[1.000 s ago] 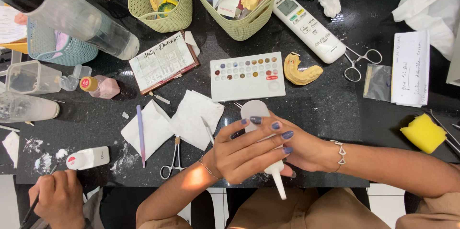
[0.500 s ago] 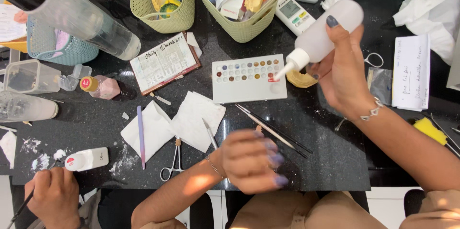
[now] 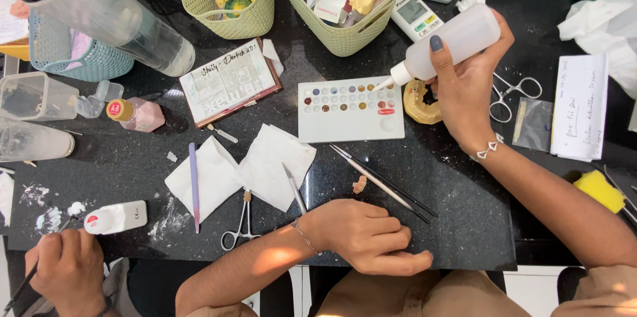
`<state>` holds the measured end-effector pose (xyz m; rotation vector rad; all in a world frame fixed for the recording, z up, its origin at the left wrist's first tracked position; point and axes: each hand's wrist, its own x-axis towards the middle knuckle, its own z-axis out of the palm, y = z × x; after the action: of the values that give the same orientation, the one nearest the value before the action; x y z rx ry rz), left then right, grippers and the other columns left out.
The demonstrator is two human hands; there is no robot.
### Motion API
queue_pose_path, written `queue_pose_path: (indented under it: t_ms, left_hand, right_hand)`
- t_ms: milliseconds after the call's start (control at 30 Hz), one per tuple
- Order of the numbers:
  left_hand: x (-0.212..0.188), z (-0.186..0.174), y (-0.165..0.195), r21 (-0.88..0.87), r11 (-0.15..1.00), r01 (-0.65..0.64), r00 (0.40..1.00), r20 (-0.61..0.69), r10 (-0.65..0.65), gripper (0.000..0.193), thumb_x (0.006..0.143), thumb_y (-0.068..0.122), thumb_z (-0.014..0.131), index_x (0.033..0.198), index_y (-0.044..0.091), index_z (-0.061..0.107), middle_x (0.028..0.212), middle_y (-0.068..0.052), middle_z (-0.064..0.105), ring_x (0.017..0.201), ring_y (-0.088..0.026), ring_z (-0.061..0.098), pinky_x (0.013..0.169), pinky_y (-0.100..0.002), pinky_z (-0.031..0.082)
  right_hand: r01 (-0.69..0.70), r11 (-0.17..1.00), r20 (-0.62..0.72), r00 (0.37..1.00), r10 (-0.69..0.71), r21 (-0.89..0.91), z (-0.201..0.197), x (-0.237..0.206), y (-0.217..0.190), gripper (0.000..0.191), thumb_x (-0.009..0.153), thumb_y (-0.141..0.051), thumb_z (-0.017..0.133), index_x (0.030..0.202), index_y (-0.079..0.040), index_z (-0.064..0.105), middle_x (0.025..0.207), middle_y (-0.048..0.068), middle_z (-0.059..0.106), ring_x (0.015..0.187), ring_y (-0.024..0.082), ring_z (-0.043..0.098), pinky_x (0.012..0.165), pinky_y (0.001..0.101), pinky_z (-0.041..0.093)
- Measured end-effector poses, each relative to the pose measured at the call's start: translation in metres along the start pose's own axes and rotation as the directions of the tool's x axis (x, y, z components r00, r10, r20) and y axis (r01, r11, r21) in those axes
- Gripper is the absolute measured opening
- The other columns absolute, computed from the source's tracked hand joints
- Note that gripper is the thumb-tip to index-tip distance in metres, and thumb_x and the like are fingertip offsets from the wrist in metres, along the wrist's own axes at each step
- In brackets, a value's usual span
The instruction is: The person sits at a dental laboratory bench and works on a denture prosthesis. They dispense liquid from a squeeze bottle, mix it with powder, pick shades from a shade guide, apply material to the denture with a brush, clean a brush with a toothbrush, and wipe items with a tissue.
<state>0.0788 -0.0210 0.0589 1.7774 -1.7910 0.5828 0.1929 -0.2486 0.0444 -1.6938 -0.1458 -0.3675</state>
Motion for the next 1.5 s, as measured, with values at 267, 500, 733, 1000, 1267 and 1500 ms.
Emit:
queue_pose_path:
  t_ms: [267, 500, 733, 1000, 1267, 1500]
  left_hand:
    - [0.000, 0.005, 0.001, -0.010, 1.000, 0.030, 0.999, 0.017, -0.029, 0.021, 0.106, 0.015, 0.069, 0.127, 0.013, 0.067, 0.081, 0.004, 0.048, 0.070, -0.010, 0.053, 0.063, -0.024, 0.043]
    - [-0.002, 0.007, 0.002, 0.005, 0.999, 0.047, 0.998, 0.033, -0.047, 0.021, 0.105, 0.014, 0.069, 0.126, 0.013, 0.068, 0.078, 0.004, 0.047, 0.069, -0.009, 0.053, 0.063, -0.022, 0.044]
    - [-0.002, 0.008, 0.003, -0.018, 0.997, 0.075, 0.997, 0.016, -0.075, 0.017, 0.110, 0.014, 0.068, 0.126, 0.012, 0.067, 0.079, 0.003, 0.047, 0.071, -0.010, 0.056, 0.064, -0.023, 0.045]
    - [0.001, 0.000, 0.000, 0.009, 0.997, 0.079, 0.997, -0.010, -0.079, 0.021, 0.104, 0.013, 0.070, 0.126, 0.014, 0.069, 0.078, 0.003, 0.048, 0.068, -0.009, 0.053, 0.061, -0.023, 0.043]
    - [0.001, -0.014, -0.004, -0.009, 0.999, 0.038, 0.994, -0.101, -0.038, 0.021, 0.096, 0.021, 0.072, 0.114, 0.009, 0.069, 0.088, 0.000, 0.057, 0.070, -0.011, 0.054, 0.060, -0.023, 0.043]
    - [0.002, -0.011, -0.004, 0.003, 1.000, 0.028, 0.997, -0.077, -0.028, 0.022, 0.099, 0.026, 0.077, 0.103, 0.007, 0.066, 0.084, 0.001, 0.054, 0.069, -0.012, 0.055, 0.061, -0.024, 0.044]
  right_hand:
    - [0.053, 0.998, 0.042, 0.998, -0.054, 0.019, 0.001, 0.000, 0.005, 0.063, 0.123, -0.021, 0.063, 0.154, -0.013, 0.009, 0.138, 0.016, 0.047, 0.114, 0.017, 0.065, 0.091, 0.0295, 0.066]
    - [0.112, 0.994, 0.076, 0.991, -0.112, 0.008, 0.001, -0.002, 0.007, 0.066, 0.120, -0.016, 0.062, 0.156, -0.014, 0.008, 0.145, 0.018, 0.043, 0.129, 0.021, 0.060, 0.112, 0.0375, 0.058]
    - [0.143, 0.986, 0.099, 0.986, -0.135, -0.080, 0.000, -0.002, 0.009, 0.066, 0.120, -0.017, 0.061, 0.157, -0.015, 0.006, 0.145, 0.020, 0.044, 0.132, 0.024, 0.060, 0.113, 0.0384, 0.057]
    - [-0.207, 0.978, -0.013, 0.978, 0.207, 0.040, -0.003, 0.005, 0.003, 0.066, 0.114, -0.032, 0.062, 0.153, -0.017, 0.011, 0.134, 0.017, 0.054, 0.102, 0.019, 0.067, 0.069, 0.0295, 0.055]
    - [-0.381, 0.833, 0.101, 0.922, 0.373, 0.401, -0.020, 0.013, 0.003, 0.052, 0.117, -0.035, 0.058, 0.146, -0.018, 0.019, 0.136, 0.007, 0.057, 0.104, 0.010, 0.074, 0.070, 0.0218, 0.057]
    - [-0.226, 0.950, 0.051, 0.974, 0.220, 0.217, -0.008, 0.013, 0.005, 0.057, 0.120, -0.032, 0.064, 0.144, -0.012, 0.016, 0.114, 0.015, 0.064, 0.081, 0.014, 0.067, 0.057, 0.0238, 0.048]
